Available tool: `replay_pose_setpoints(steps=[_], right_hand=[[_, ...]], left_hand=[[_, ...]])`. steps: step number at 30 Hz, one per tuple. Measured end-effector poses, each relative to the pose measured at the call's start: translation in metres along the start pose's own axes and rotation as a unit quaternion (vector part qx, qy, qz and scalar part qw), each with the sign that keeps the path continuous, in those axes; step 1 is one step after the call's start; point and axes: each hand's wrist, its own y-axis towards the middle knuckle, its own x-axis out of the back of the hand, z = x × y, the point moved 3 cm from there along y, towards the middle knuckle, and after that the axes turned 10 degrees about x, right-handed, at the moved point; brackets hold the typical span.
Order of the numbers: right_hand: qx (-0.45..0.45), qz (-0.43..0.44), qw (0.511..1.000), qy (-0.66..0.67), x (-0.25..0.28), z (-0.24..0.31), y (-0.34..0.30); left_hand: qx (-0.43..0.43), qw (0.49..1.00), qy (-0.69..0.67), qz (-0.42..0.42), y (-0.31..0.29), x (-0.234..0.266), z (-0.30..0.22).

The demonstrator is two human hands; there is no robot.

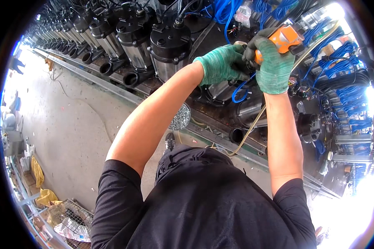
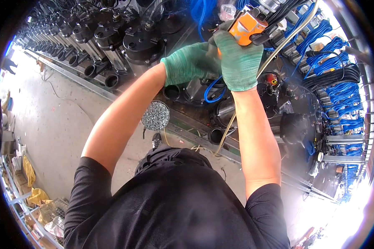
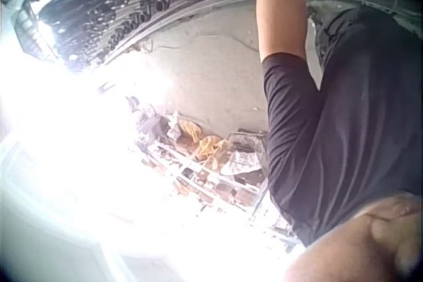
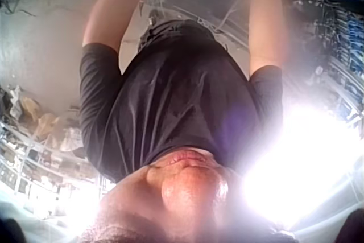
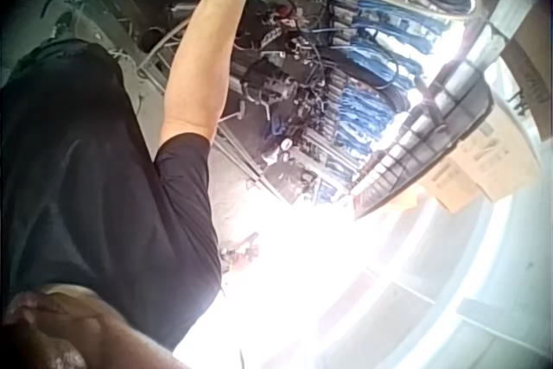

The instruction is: The person retrieves metal rods, installs fasteners onto pump assemblies on a workbench, and tightens them using a pneumatic tool. They then pick up additional metal rods from a crate.

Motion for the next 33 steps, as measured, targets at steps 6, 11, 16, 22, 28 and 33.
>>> replay_pose_setpoints(steps=[6, 11, 16, 22, 28, 33], right_hand=[[-0.001, 0.031, 0.999, 0.034, 0.001, 0.004, 0.005], [-0.032, 0.123, 0.989, 0.076, 0.010, 0.012, 0.011], [0.055, 0.117, 0.992, 0.016, 0.016, 0.083, 0.029], [0.063, 0.035, 0.997, 0.017, 0.084, 0.066, 0.022], [0.031, -0.016, 0.999, 0.005, 0.096, 0.026, 0.011], [0.053, 0.022, 0.998, 0.016, 0.105, 0.010, 0.014]], left_hand=[[0.114, 0.991, -0.075, 0.005, -0.004, -0.001, -0.013], [0.019, 0.988, 0.143, -0.056, 0.002, 0.000, -0.024], [-0.001, 0.971, 0.239, -0.031, 0.039, -0.001, -0.078], [-0.035, 0.921, 0.385, -0.054, 0.079, -0.045, -0.087], [0.016, 0.938, 0.344, -0.047, 0.080, -0.063, -0.042], [0.085, 0.985, 0.148, 0.001, 0.081, -0.062, -0.035]])
